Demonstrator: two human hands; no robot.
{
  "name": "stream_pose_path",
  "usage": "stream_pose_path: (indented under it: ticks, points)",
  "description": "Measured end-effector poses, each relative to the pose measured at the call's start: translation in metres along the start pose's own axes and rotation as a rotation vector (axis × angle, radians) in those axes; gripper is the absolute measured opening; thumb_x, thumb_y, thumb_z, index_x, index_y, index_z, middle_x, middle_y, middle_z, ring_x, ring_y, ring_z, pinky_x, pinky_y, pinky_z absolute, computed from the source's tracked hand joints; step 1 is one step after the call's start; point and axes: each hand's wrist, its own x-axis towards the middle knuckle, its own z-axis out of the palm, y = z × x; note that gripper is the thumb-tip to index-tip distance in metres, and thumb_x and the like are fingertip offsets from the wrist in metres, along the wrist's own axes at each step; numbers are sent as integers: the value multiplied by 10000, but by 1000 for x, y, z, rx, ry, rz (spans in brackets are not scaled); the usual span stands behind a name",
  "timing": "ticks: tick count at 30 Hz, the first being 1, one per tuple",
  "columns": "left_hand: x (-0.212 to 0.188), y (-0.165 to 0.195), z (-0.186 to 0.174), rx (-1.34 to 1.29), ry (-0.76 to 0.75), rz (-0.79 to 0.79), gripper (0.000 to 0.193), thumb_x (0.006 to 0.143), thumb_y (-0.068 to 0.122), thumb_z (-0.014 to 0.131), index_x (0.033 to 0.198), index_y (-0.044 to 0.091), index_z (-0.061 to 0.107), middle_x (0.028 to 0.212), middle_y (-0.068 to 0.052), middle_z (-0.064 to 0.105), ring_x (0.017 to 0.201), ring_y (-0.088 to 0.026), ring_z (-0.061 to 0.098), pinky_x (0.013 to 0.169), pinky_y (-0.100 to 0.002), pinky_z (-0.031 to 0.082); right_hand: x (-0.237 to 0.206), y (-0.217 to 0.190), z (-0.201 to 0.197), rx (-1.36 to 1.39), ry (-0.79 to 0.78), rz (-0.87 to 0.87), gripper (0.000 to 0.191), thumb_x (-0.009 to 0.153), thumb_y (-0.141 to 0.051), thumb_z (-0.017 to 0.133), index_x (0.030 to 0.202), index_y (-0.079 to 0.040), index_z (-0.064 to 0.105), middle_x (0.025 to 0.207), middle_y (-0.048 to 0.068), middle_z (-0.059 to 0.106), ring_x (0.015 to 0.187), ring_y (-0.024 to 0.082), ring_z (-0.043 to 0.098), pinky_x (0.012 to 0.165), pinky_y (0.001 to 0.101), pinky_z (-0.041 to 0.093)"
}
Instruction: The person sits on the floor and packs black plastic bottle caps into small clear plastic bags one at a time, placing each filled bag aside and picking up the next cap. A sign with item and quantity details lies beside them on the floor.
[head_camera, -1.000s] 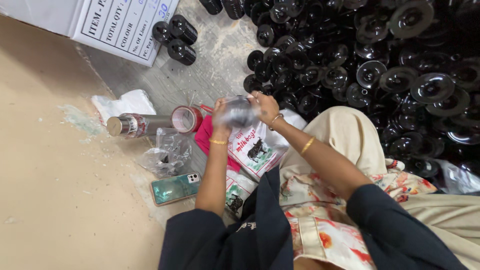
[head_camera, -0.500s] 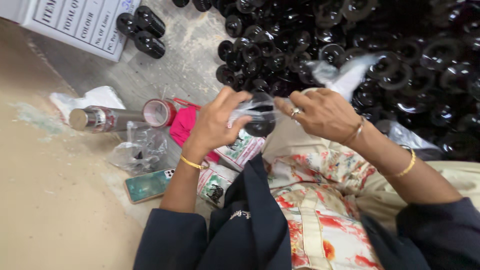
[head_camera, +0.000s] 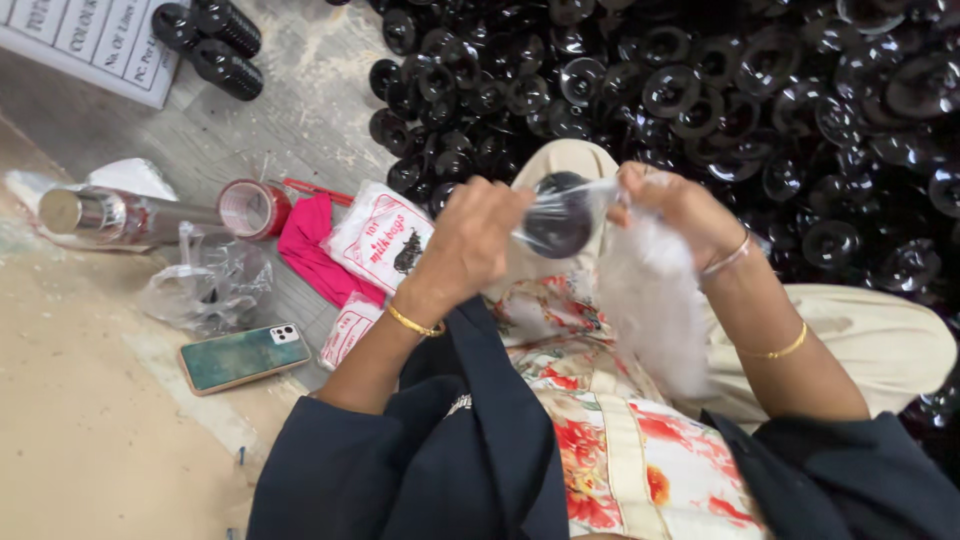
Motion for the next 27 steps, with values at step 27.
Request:
stream_pose_path:
  ticks: [27]
  points:
    - [45, -3, 74, -725, -198, -113, 333, 837, -104, 589, 1137, 10, 681, 954, -96, 640, 887, -226, 645, 785, -344, 544, -37, 35, 0, -1153, 101, -449, 139, 1040, -173, 627, 1032, -45, 574, 980, -17, 643, 908, 94, 638, 814, 275, 510]
